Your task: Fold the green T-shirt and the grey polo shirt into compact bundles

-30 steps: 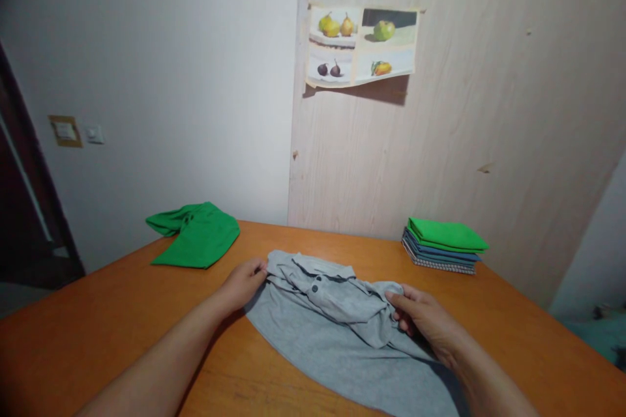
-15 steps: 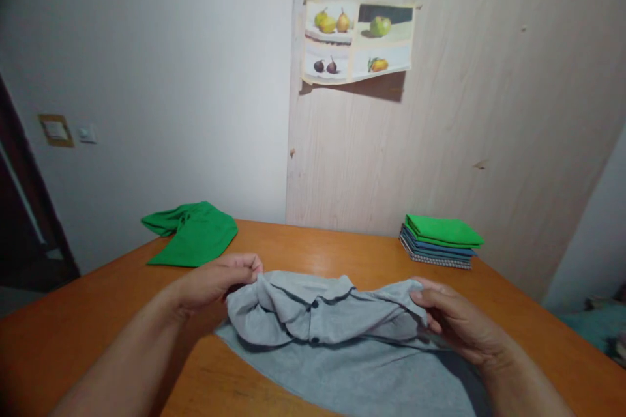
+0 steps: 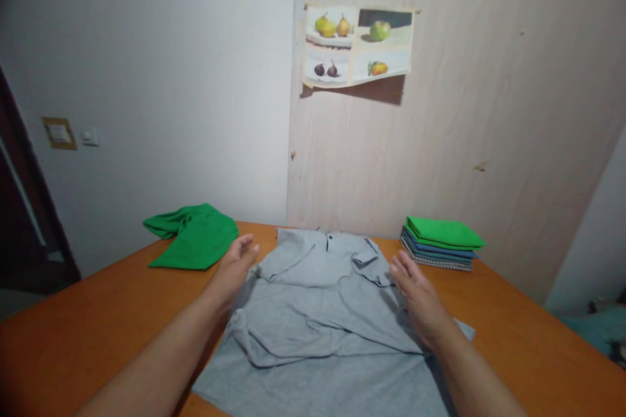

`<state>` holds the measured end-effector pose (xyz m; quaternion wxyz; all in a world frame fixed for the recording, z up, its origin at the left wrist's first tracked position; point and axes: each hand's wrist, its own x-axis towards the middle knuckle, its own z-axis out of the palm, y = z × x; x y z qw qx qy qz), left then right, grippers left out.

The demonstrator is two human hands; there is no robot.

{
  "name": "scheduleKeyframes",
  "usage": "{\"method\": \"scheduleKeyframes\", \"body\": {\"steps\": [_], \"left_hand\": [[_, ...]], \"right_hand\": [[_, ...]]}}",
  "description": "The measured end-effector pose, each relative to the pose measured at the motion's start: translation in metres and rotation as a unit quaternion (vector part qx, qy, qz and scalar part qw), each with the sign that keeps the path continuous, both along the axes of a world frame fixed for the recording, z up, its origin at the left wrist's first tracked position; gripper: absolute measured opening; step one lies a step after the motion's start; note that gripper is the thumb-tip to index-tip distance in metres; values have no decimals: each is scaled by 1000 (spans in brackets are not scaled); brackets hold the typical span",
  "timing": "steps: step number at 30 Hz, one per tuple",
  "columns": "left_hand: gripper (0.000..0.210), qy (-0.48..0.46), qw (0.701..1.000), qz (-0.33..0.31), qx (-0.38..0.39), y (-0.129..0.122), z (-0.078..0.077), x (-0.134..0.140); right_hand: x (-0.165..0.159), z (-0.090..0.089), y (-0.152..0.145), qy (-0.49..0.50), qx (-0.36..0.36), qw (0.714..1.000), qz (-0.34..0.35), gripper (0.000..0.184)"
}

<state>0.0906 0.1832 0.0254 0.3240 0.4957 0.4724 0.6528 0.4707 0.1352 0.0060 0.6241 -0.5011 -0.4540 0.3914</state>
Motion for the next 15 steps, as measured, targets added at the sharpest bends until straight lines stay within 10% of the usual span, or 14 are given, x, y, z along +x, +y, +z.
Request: {"method": "scheduleKeyframes", "body": {"steps": [15], "left_hand": [[38,406,881,-235,-61,-37,-8,2]], "right_hand": [[11,-10,-11,-438,7,898,37,28]]}}
